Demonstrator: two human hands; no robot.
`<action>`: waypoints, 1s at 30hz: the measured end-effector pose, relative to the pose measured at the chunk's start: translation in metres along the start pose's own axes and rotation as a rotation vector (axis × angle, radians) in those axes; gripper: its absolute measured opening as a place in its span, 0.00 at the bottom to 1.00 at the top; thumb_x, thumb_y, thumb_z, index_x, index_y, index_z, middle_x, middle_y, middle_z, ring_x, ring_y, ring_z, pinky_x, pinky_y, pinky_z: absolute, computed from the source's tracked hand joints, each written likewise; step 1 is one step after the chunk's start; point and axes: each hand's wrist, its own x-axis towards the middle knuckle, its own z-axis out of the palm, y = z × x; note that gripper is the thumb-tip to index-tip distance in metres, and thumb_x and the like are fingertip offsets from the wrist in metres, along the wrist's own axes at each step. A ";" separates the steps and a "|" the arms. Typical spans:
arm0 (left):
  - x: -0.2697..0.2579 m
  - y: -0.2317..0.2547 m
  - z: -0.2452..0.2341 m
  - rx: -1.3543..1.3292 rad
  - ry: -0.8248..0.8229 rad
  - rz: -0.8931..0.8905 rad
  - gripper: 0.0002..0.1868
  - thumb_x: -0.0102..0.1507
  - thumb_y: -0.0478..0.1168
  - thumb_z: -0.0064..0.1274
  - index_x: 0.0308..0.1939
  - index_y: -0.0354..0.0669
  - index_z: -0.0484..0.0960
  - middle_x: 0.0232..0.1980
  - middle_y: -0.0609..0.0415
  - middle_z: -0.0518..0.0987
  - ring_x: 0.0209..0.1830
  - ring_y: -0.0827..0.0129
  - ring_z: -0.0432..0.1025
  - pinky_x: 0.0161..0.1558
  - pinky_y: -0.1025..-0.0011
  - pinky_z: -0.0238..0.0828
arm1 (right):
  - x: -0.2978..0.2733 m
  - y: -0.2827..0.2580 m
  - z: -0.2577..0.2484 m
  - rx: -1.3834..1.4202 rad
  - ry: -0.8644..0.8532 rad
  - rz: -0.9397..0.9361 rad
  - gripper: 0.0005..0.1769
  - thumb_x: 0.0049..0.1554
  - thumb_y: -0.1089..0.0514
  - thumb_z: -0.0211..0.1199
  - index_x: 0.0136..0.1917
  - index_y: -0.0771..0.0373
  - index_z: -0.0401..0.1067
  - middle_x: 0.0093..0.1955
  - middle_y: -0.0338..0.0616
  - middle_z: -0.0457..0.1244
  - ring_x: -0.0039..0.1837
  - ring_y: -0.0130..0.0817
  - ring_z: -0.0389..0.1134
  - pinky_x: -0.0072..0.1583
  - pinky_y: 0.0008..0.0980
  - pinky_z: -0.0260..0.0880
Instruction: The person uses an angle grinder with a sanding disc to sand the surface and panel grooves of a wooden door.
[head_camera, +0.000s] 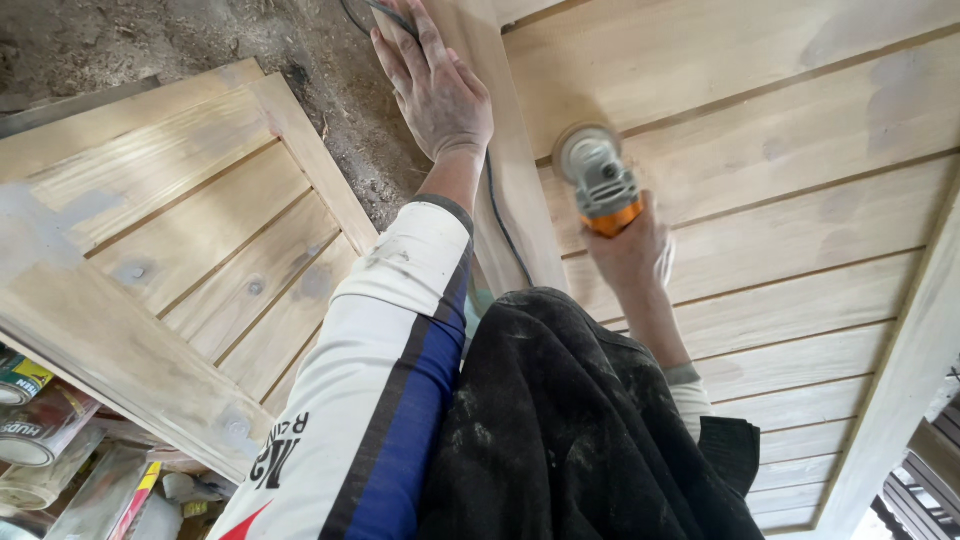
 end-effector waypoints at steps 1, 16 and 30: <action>-0.002 -0.001 0.002 -0.007 0.011 0.007 0.34 0.73 0.43 0.40 0.81 0.52 0.47 0.84 0.44 0.45 0.85 0.43 0.40 0.78 0.52 0.60 | 0.001 0.005 -0.002 0.019 0.031 0.008 0.34 0.48 0.50 0.76 0.59 0.64 0.61 0.40 0.47 0.68 0.35 0.40 0.71 0.38 0.41 0.77; 0.006 -0.014 0.013 0.134 -0.030 0.045 0.31 0.77 0.47 0.27 0.83 0.50 0.43 0.85 0.41 0.42 0.85 0.41 0.39 0.84 0.54 0.46 | 0.008 -0.008 -0.009 -0.166 0.102 -0.242 0.29 0.43 0.52 0.80 0.52 0.62 0.68 0.37 0.51 0.70 0.38 0.49 0.72 0.42 0.47 0.75; 0.003 -0.019 0.003 -0.008 -0.078 0.039 0.31 0.79 0.49 0.24 0.86 0.47 0.44 0.88 0.41 0.40 0.88 0.39 0.38 0.88 0.52 0.42 | 0.060 0.047 -0.093 -0.085 0.182 -0.048 0.26 0.45 0.52 0.79 0.52 0.61 0.71 0.40 0.47 0.70 0.41 0.44 0.73 0.46 0.44 0.75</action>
